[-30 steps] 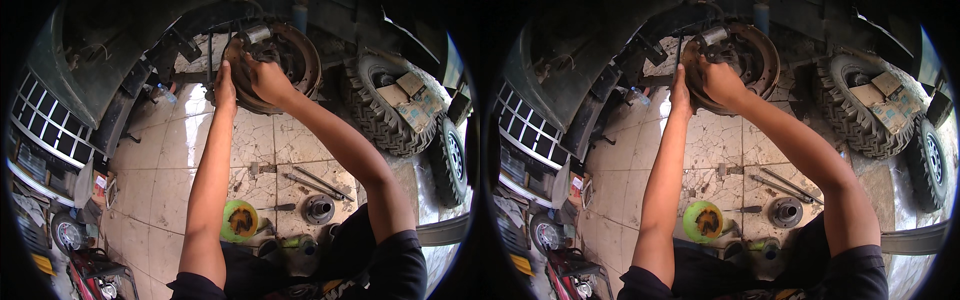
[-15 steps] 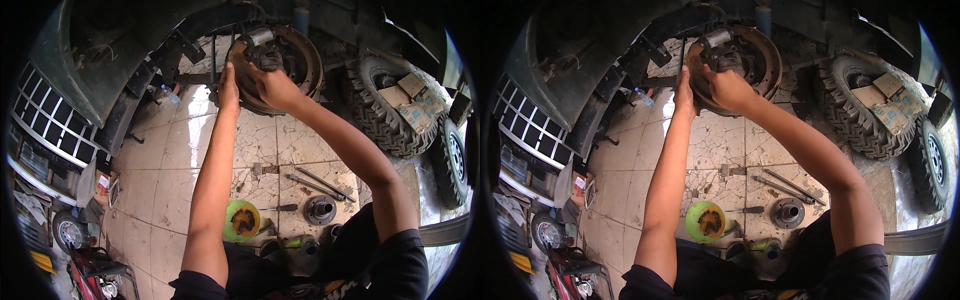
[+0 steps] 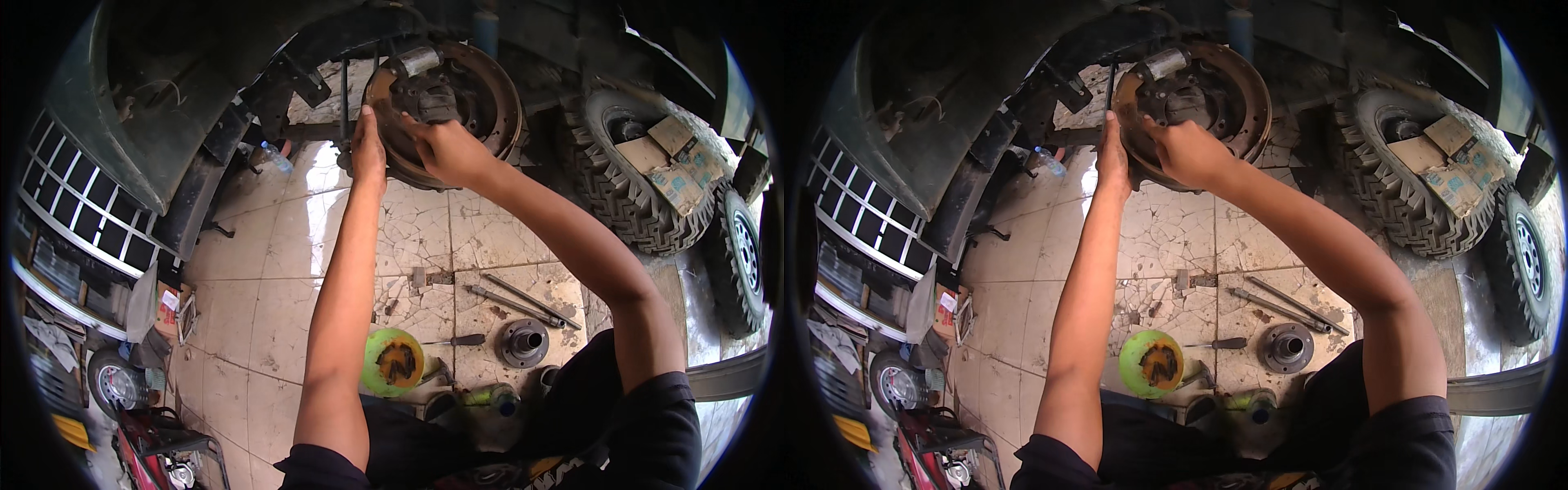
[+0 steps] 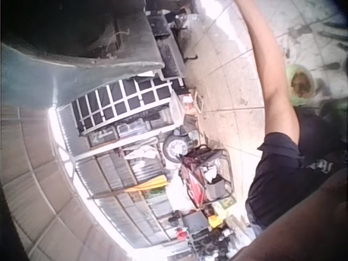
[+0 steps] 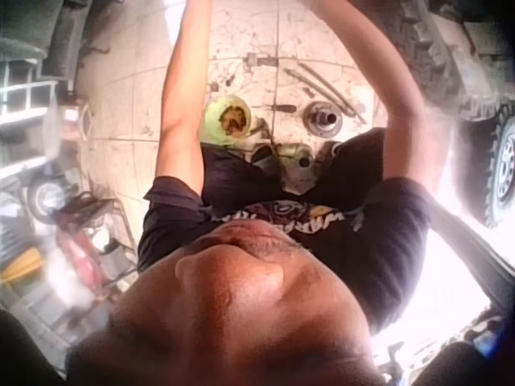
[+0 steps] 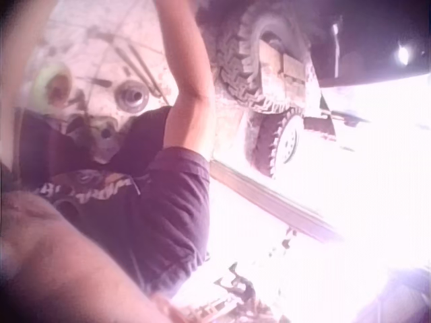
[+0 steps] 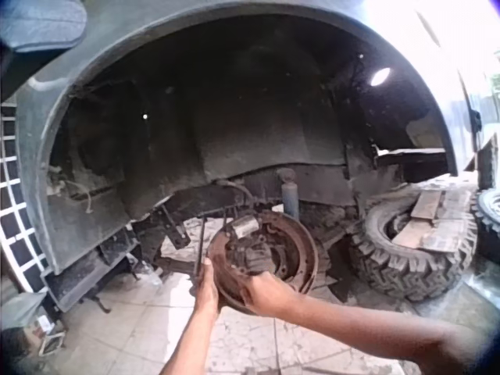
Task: The person works on a vehicle's brake assembly by hand and using a tool to manipulate the inner components.
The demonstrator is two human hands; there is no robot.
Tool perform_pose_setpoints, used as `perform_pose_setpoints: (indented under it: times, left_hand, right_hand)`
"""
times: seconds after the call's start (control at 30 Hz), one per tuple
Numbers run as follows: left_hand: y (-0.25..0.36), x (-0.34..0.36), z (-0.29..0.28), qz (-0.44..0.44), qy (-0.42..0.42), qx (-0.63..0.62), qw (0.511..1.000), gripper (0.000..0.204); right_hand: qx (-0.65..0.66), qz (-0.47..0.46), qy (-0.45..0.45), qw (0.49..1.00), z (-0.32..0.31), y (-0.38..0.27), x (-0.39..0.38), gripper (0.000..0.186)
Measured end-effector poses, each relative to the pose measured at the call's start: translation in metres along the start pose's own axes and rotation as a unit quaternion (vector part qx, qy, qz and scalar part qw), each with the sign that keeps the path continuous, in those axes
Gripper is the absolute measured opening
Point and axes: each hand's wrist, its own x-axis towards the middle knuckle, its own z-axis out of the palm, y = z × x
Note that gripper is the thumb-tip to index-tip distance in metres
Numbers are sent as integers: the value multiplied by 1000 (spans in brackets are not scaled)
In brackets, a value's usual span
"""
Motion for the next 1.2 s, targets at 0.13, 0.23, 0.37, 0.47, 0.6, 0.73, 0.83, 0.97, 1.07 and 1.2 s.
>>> perform_pose_setpoints:
  times: [0.13,0.23,0.37,0.47,0.6,0.73,0.83,0.97,1.07,1.2]
  left_hand:
    - [0,-3,8,32,-1,0,999,69]
    - [0,-6,14,42,12,8,999,66]
    - [4,-6,7,38,7,4,999,64]
    - [5,-10,13,43,17,0,999,63]
    - [7,-9,18,41,23,1,999,62]
    - [8,-12,15,53,30,25,998,62]
    - [10,-13,20,42,33,30,998,62]
    - [8,-12,16,44,45,22,998,62]
    - [6,-10,16,45,39,16,998,61]
    - [6,-7,13,56,50,33,997,60]
  right_hand:
    - [-58,65,-7,996,-4,3,7,49]
    - [-43,89,28,995,-9,4,25,50]
    - [-89,31,12,995,9,-10,6,51]
    - [-48,79,20,996,-5,1,22,48]
    - [-31,35,31,998,-5,9,18,45]
    - [-21,89,15,996,-19,4,28,45]
    - [-44,40,33,998,-3,7,19,47]
    - [-9,91,26,996,-13,10,26,46]
    - [-21,29,45,998,-6,9,21,46]
    - [-26,70,35,997,-12,10,30,45]
